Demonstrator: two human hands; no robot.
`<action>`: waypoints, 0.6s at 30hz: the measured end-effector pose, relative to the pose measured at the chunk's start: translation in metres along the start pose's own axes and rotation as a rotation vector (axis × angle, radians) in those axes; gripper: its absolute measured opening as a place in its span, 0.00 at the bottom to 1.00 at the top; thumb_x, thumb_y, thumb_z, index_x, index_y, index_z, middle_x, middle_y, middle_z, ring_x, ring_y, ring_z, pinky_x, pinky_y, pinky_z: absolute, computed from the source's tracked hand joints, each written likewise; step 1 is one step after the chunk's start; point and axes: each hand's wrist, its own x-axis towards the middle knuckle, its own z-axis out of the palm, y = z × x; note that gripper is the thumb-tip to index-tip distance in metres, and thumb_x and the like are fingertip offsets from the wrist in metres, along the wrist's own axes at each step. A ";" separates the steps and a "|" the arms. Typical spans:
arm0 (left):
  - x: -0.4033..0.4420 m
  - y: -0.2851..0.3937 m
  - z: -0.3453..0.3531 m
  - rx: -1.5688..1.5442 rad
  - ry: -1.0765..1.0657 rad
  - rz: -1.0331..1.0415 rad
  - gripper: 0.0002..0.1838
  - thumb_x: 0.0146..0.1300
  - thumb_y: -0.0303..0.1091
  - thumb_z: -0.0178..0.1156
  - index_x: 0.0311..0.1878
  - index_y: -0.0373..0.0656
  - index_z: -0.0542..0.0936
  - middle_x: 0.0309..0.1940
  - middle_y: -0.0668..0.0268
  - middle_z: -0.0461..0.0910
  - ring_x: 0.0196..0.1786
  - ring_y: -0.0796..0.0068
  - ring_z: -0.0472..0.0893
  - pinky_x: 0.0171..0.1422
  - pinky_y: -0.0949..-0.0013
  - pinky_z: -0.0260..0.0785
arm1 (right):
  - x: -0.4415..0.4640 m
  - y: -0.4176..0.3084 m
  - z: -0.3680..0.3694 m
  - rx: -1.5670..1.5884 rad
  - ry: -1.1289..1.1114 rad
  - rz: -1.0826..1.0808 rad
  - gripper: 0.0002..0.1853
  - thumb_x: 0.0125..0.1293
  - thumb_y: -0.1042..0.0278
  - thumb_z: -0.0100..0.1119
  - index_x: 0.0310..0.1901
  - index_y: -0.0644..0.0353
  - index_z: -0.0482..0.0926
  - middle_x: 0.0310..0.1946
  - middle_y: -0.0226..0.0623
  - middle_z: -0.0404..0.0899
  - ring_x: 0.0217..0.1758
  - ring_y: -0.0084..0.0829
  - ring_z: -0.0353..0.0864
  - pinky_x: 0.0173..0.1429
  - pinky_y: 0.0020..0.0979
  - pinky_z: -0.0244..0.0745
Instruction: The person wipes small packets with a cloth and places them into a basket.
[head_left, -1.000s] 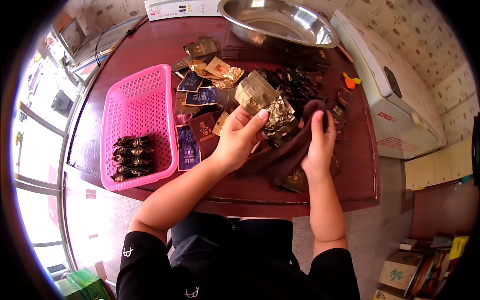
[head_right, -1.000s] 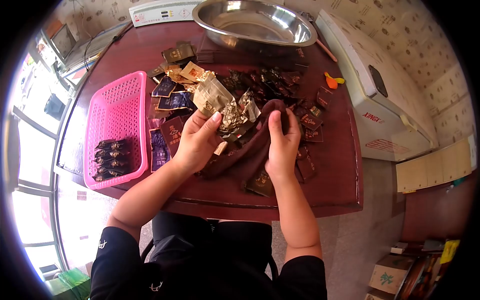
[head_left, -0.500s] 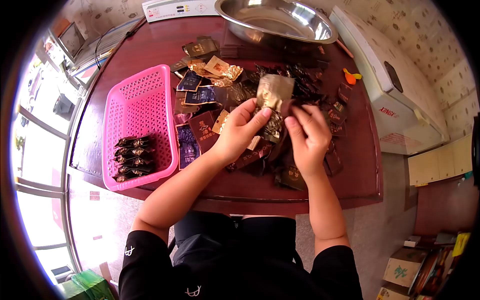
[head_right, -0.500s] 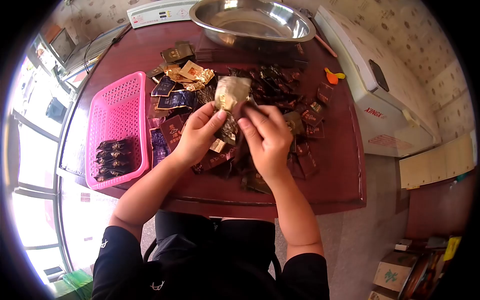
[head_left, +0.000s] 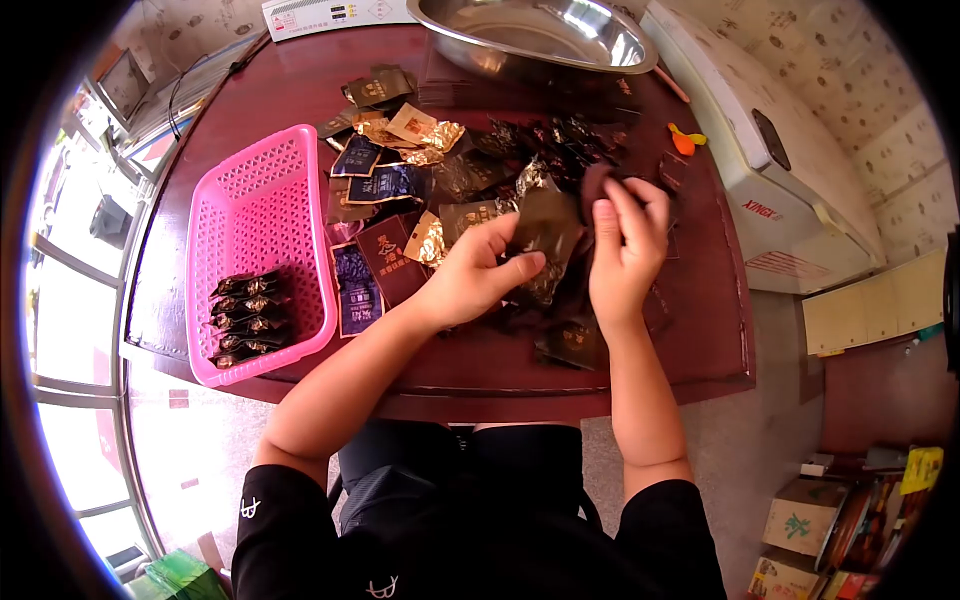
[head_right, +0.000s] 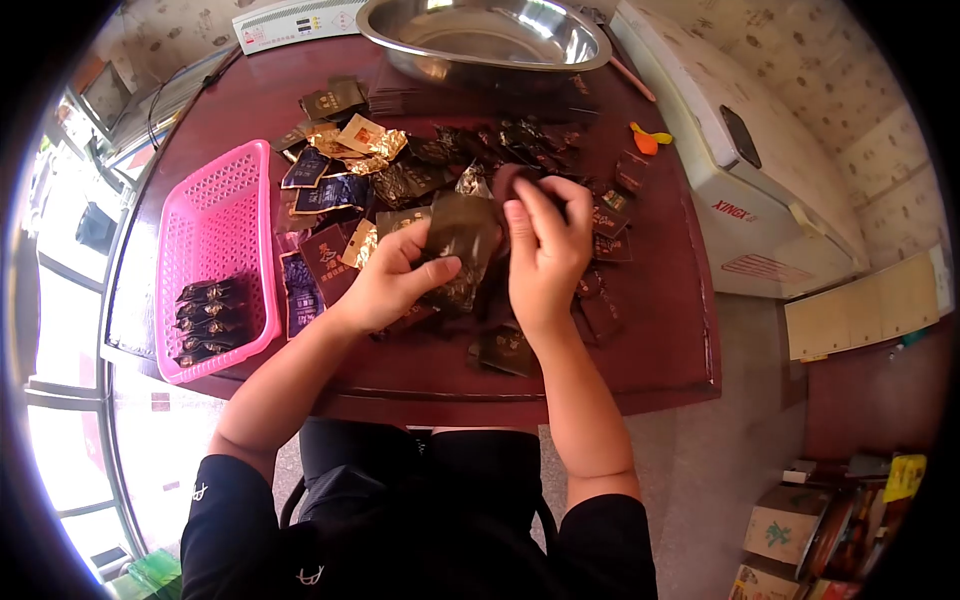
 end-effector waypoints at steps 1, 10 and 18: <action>0.002 0.000 0.000 -0.015 0.035 0.017 0.17 0.72 0.26 0.56 0.61 0.33 0.73 0.49 0.70 0.80 0.49 0.85 0.75 0.56 0.76 0.70 | 0.003 0.000 -0.003 0.005 0.050 -0.073 0.09 0.65 0.74 0.65 0.46 0.63 0.84 0.44 0.39 0.76 0.44 0.37 0.77 0.46 0.34 0.73; -0.005 0.005 0.001 0.597 -0.004 -0.007 0.20 0.60 0.22 0.64 0.55 0.33 0.75 0.43 0.62 0.81 0.48 0.82 0.76 0.55 0.72 0.72 | 0.004 0.000 0.004 -0.162 -0.162 -0.357 0.11 0.55 0.66 0.71 0.40 0.56 0.85 0.40 0.31 0.77 0.42 0.38 0.75 0.47 0.40 0.69; 0.003 -0.006 -0.006 0.424 0.105 0.200 0.23 0.66 0.24 0.63 0.63 0.34 0.71 0.51 0.67 0.79 0.53 0.81 0.75 0.60 0.72 0.70 | 0.005 -0.022 0.000 -0.046 -0.233 -0.571 0.13 0.49 0.67 0.74 0.38 0.51 0.85 0.39 0.28 0.77 0.41 0.36 0.75 0.47 0.40 0.69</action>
